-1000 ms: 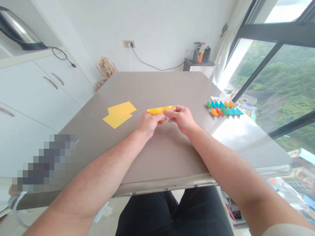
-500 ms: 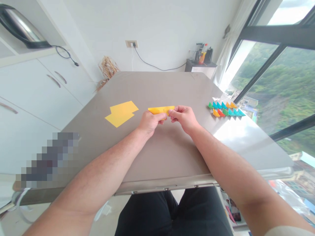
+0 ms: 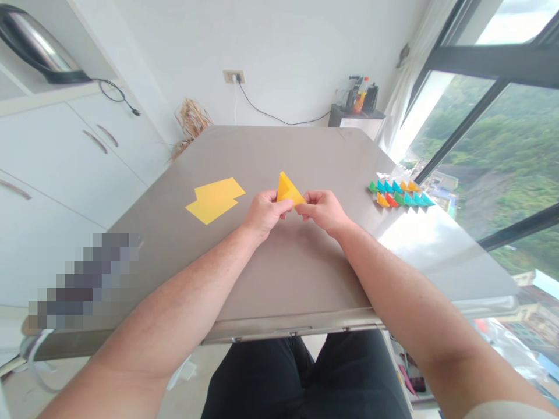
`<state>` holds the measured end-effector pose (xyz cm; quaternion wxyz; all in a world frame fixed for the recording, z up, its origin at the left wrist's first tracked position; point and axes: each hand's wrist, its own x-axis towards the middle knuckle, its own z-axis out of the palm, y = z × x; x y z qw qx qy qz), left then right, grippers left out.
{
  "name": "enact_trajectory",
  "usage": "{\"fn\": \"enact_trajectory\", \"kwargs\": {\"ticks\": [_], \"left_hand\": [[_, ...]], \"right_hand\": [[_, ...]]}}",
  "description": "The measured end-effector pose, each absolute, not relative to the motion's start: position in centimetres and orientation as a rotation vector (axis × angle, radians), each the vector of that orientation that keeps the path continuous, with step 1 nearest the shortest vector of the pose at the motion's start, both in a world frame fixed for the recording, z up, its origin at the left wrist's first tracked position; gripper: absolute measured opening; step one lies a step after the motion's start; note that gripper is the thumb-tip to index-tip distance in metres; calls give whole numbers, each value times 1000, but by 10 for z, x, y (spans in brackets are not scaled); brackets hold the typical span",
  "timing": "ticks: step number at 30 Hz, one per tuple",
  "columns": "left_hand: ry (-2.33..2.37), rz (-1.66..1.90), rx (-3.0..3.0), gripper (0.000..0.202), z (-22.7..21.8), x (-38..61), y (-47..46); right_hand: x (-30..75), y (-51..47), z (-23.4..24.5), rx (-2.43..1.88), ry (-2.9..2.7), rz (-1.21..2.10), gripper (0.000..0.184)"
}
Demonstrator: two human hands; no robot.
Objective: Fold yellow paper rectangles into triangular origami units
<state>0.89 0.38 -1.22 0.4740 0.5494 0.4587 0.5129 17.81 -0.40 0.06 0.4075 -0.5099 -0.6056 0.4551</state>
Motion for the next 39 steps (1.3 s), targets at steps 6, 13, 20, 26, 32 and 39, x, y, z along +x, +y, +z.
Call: {"fn": "enact_trajectory", "kwargs": {"ticks": [6,13,20,26,32,39], "left_hand": [[1082,1267,1286,14,-12,13,1],[1082,1340,1268,12,-11,17,-2],[1098,1357,1226,14,-9,18,-5],[1067,1394,1161,17,-9,17,-4],[1055,1420,1107,17,-9,15,-3],[1077,1506,1013,14,-9,13,0]], "right_hand": [[173,-3,-1,-1203,-1379,1118,12],[171,-3,-4,-1189,-1361,1126,10],[168,-4,-3,-1186,-1330,1125,11],[169,-2,-5,-1130,-1313,1162,13],[170,1,-11,-1098,-1286,1167,15],[171,-1,-5,-1104,-1229,1190,15]]}}
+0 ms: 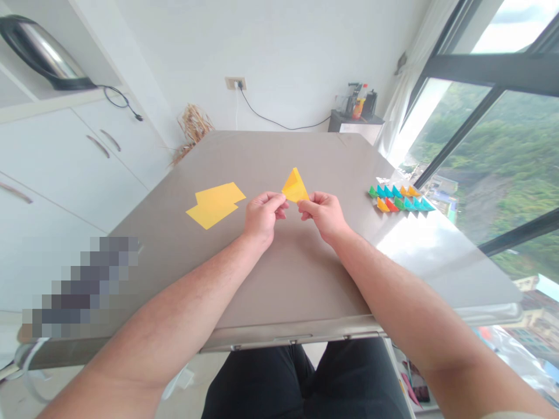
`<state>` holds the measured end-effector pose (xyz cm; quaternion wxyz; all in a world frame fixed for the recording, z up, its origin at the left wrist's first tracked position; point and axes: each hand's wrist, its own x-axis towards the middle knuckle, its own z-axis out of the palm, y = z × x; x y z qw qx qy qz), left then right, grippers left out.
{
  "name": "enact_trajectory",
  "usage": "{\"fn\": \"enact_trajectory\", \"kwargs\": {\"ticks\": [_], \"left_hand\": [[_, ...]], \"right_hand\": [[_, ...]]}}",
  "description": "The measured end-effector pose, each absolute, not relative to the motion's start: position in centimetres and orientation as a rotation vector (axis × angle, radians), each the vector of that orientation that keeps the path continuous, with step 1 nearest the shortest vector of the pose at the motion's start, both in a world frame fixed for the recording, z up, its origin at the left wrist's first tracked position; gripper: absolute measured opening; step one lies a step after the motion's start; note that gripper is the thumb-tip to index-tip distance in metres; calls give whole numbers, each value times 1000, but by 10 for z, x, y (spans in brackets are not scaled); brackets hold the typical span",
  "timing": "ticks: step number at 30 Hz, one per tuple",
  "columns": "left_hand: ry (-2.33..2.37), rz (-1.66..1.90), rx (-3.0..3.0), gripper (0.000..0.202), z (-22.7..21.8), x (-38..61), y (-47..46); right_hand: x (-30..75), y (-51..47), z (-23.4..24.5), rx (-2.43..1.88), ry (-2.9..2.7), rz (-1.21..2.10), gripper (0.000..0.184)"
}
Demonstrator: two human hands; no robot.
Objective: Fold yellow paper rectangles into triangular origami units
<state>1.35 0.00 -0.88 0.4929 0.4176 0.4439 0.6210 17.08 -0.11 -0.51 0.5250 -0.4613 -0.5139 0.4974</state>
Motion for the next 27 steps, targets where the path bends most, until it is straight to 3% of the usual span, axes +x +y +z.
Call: {"fn": "enact_trajectory", "kwargs": {"ticks": [8,20,27], "left_hand": [[977,1321,1111,24,-10,16,-4],[1079,1388,1334,24,-13,15,-2],[1134,1468,1270,24,-12,17,-3]], "right_hand": [[173,-1,-6,-1094,-1232,1200,13],[168,-10,4,-1137,-1424,1159,13],[169,-6,3,-1247,-1428,1099,22]]}}
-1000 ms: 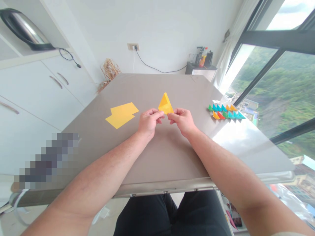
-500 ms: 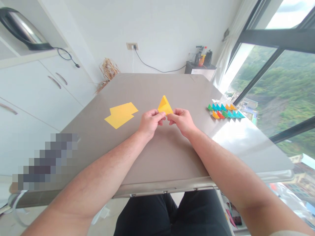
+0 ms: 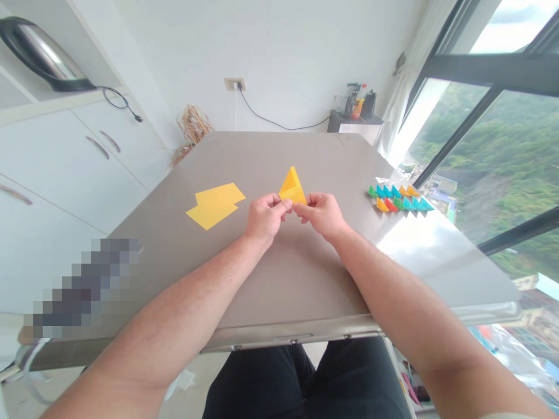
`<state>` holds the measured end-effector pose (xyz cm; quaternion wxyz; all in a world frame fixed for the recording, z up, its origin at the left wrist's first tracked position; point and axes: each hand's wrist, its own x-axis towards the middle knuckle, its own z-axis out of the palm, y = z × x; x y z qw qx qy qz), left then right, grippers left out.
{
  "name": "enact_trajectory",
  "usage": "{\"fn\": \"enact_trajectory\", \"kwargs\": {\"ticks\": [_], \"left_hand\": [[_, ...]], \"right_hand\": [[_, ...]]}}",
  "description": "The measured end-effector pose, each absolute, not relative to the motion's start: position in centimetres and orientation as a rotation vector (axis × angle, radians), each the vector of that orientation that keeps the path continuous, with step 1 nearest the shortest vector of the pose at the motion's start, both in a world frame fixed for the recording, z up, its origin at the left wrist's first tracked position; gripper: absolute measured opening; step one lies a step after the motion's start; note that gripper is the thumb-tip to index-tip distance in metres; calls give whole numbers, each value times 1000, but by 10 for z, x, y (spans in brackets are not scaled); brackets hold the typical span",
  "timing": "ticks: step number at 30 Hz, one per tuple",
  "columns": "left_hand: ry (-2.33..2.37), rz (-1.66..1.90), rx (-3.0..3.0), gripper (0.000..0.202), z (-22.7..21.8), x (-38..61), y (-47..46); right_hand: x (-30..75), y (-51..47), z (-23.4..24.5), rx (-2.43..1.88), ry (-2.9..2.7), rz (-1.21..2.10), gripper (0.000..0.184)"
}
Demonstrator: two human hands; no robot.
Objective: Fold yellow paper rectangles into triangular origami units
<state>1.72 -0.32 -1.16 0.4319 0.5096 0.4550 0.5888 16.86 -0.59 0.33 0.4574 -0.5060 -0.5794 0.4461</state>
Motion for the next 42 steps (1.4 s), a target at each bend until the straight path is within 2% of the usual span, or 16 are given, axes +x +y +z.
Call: {"fn": "enact_trajectory", "kwargs": {"ticks": [13,24,30,36,39,42], "left_hand": [[1188,1478,1144,22,-9,17,-2],[1037,1405,1080,21,-12,20,-3],[1070,1351,1176,25,-14,20,-6],[1025,1357,1181,30,-11,9,0],[1116,1377,1234,26,-12,7,4],[1183,1342,1338,29,-14,6,6]], "right_hand": [[171,-3,0,-1291,-1322,1078,49],[173,-3,-2,-1054,-1330,1152,33],[176,-1,0,-1126,-1335,1107,26],[183,-2,1,-1240,-1457,1196,17],[181,1,-3,-1253,-1440,1131,11],[179,5,-9,-1196,-1370,1043,13]]}}
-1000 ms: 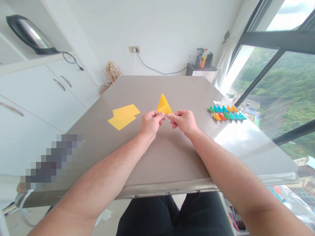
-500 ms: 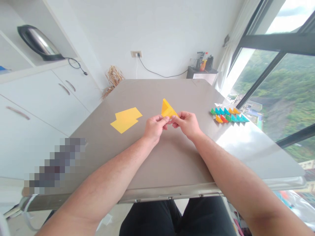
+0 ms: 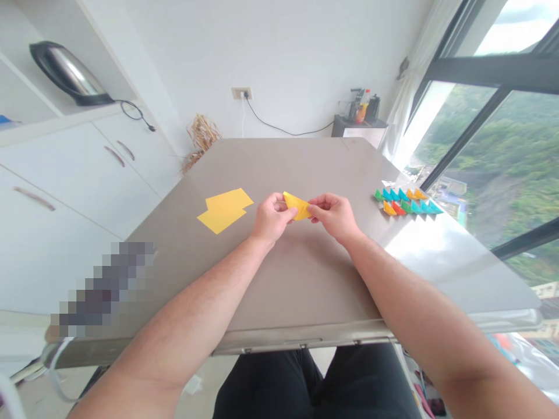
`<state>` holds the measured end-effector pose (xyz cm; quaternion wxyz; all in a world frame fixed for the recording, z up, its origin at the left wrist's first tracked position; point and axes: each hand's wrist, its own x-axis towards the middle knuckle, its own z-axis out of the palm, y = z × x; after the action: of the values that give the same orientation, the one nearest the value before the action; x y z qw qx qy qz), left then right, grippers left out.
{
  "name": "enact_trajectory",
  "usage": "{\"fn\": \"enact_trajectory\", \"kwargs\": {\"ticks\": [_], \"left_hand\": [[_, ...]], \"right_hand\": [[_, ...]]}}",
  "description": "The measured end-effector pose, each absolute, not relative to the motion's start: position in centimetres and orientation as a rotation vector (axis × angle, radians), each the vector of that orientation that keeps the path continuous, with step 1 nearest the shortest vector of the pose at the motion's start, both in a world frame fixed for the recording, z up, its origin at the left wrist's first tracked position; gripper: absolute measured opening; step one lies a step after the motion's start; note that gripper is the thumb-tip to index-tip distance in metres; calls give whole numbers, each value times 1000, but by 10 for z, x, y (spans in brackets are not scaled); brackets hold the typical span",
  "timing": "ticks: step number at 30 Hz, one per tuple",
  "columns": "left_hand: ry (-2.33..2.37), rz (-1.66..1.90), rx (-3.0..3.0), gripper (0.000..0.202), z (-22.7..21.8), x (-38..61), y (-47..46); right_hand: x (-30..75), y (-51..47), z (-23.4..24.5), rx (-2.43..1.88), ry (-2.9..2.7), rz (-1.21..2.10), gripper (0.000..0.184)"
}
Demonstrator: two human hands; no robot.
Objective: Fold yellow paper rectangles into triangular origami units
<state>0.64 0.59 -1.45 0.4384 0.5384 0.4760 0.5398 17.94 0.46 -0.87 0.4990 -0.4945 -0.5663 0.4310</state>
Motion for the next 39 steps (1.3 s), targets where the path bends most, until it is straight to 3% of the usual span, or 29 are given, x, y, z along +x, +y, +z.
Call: {"fn": "enact_trajectory", "kwargs": {"ticks": [5,11,19,39], "left_hand": [[1158,1287,1546,67,-20,4,7],[1150,1316,1627,34,-20,2,7],[1128,1353,1617,39,-24,6,7],[1170,1335,1616,28,-21,7,3]], "right_hand": [[180,7,-13,-1215,-1449,853,21],[179,5,-15,-1224,-1589,659,32],[176,6,-17,-1158,-1575,563,25],[177,3,-15,-1075,-1637,501,13]]}}
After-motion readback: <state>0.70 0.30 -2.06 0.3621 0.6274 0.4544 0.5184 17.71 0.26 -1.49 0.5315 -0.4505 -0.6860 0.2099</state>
